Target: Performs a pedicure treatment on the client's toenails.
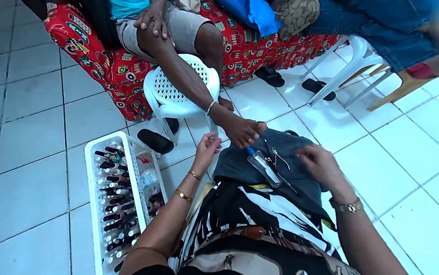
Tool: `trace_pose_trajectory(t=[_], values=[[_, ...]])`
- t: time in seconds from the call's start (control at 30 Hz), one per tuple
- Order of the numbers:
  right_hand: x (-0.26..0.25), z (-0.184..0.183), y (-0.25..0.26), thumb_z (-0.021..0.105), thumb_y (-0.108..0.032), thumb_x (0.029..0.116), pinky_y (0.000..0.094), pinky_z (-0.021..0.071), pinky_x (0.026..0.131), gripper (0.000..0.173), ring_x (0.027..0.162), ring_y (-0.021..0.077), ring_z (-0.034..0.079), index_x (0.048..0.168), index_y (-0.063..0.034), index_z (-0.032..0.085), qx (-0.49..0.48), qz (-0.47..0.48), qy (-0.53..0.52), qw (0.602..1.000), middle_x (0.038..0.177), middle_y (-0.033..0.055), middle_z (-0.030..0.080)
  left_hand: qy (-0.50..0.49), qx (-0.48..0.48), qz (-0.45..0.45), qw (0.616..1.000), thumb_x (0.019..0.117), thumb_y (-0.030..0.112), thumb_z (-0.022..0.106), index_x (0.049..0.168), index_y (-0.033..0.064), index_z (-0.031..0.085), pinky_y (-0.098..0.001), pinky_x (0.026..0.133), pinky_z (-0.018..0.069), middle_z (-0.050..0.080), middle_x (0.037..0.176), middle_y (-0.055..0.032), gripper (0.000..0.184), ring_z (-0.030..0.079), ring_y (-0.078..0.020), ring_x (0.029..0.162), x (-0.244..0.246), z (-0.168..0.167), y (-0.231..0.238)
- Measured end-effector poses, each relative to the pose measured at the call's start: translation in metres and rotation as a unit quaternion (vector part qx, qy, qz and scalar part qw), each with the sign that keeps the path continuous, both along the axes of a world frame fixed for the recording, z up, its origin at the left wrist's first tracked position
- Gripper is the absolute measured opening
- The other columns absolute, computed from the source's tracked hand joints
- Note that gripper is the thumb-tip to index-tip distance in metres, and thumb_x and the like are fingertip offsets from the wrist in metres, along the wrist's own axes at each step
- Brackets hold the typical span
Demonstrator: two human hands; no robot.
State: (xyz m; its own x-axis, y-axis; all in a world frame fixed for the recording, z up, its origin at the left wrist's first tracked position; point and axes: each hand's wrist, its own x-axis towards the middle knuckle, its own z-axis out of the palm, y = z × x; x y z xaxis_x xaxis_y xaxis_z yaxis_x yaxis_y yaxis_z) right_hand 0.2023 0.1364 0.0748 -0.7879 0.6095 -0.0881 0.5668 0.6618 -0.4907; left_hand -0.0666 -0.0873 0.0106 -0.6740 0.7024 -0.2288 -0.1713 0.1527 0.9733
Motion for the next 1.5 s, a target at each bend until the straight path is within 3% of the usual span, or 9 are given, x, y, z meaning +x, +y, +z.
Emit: trace_pose_trajectory(t=[0.2,0.37,0.57,0.67,0.83,0.97,1.1,1.17,1.5], values=[[-0.047,-0.015,-0.018,0.061,-0.012,0.0984,0.0677,0.0445,0.099,0.030,0.119,0.0506,0.059,0.123,0.0030,0.068,-0.010,0.020,-0.249,0.968,0.131,0.0318,0.060,-0.221,0.032,-0.016,0.975,0.1119,0.020,0.038,0.120,-0.0018,0.050,-0.0306,0.071,0.0597,0.068,0.092,-0.0079,0.026,0.070,-0.0151,0.075,0.036,0.026,0.009],[-0.041,-0.004,-0.022,0.060,-0.011,0.0984,0.0671,0.0439,0.099,0.026,0.120,0.0489,0.059,0.120,-0.0023,0.073,-0.004,0.043,-0.324,0.945,0.129,0.0291,0.062,-0.256,0.047,-0.033,0.965,0.1123,0.023,0.037,0.129,-0.0012,0.047,-0.0290,0.071,0.0592,0.070,0.104,-0.0116,0.031,0.071,-0.0159,0.079,0.047,0.016,0.013],[-0.036,-0.007,-0.044,0.067,-0.029,0.0962,0.0649,0.0509,0.086,0.039,0.095,0.0432,0.068,0.121,0.0008,0.072,0.005,0.088,-0.045,0.995,0.103,0.0247,0.070,-0.300,0.069,0.000,0.952,0.1122,0.030,0.038,0.127,-0.0003,0.050,-0.0326,0.076,0.0598,0.070,0.103,-0.0122,0.036,0.071,-0.0187,0.083,0.045,0.004,0.017],[-0.040,-0.025,-0.066,0.074,-0.019,0.0887,0.0682,0.0496,0.088,0.054,0.102,0.0498,0.066,0.137,0.0004,0.061,0.007,0.112,-0.054,0.992,0.110,0.0290,0.069,-0.320,0.076,0.007,0.944,0.1118,0.032,0.038,0.124,0.0021,0.051,-0.0342,0.079,0.0605,0.070,0.100,-0.0111,0.035,0.072,-0.0195,0.084,0.044,0.001,0.018],[-0.010,-0.001,-0.064,0.076,-0.010,0.0785,0.0689,0.0516,0.080,0.049,0.098,0.0525,0.067,0.128,-0.0090,0.071,0.047,0.177,-0.080,0.980,0.109,0.0301,0.069,-0.347,0.072,0.003,0.935,0.1117,0.033,0.037,0.129,0.0023,0.054,-0.0330,0.078,0.0608,0.072,0.102,-0.0119,0.039,0.073,-0.0200,0.084,0.039,0.000,0.017],[0.000,0.007,-0.050,0.072,-0.009,0.0878,0.0675,0.0467,0.093,0.048,0.110,0.0520,0.061,0.135,-0.0138,0.068,-0.035,0.192,-0.197,0.961,0.121,0.0312,0.064,-0.363,0.067,0.011,0.929,0.1106,0.031,0.042,0.124,0.0035,0.057,-0.0329,0.076,0.0613,0.071,0.099,-0.0107,0.034,0.073,-0.0199,0.083,0.040,0.001,0.025],[-0.016,-0.001,-0.036,0.063,-0.022,0.0984,0.0660,0.0507,0.083,0.028,0.093,0.0454,0.068,0.108,0.0023,0.074,-0.033,0.108,-0.123,0.986,0.100,0.0259,0.070,-0.379,0.055,0.020,0.924,0.1091,0.031,0.047,0.122,0.0039,0.058,-0.0324,0.075,0.0616,0.071,0.099,-0.0103,0.032,0.073,-0.0196,0.083,0.040,0.006,0.030],[-0.036,-0.002,-0.040,0.063,-0.023,0.1008,0.0674,0.0477,0.087,0.031,0.102,0.0495,0.065,0.106,0.0067,0.070,-0.009,0.032,-0.208,0.978,0.104,0.0296,0.068,-0.389,0.049,0.019,0.920,0.1093,0.032,0.046,0.118,0.0034,0.059,-0.0320,0.076,0.0613,0.071,0.098,-0.0099,0.033,0.073,-0.0191,0.083,0.042,0.009,0.031],[-0.031,-0.017,-0.026,0.068,-0.017,0.0954,0.0572,0.0477,0.090,0.022,0.098,0.0348,0.065,0.105,0.0025,0.072,-0.169,0.031,-0.203,0.964,0.104,0.0212,0.068,-0.396,0.062,0.008,0.916,0.1102,0.026,0.044,0.131,0.0001,0.053,-0.0351,0.082,0.0598,0.070,0.107,-0.0144,0.035,0.072,-0.0225,0.090,0.046,0.011,0.036]])
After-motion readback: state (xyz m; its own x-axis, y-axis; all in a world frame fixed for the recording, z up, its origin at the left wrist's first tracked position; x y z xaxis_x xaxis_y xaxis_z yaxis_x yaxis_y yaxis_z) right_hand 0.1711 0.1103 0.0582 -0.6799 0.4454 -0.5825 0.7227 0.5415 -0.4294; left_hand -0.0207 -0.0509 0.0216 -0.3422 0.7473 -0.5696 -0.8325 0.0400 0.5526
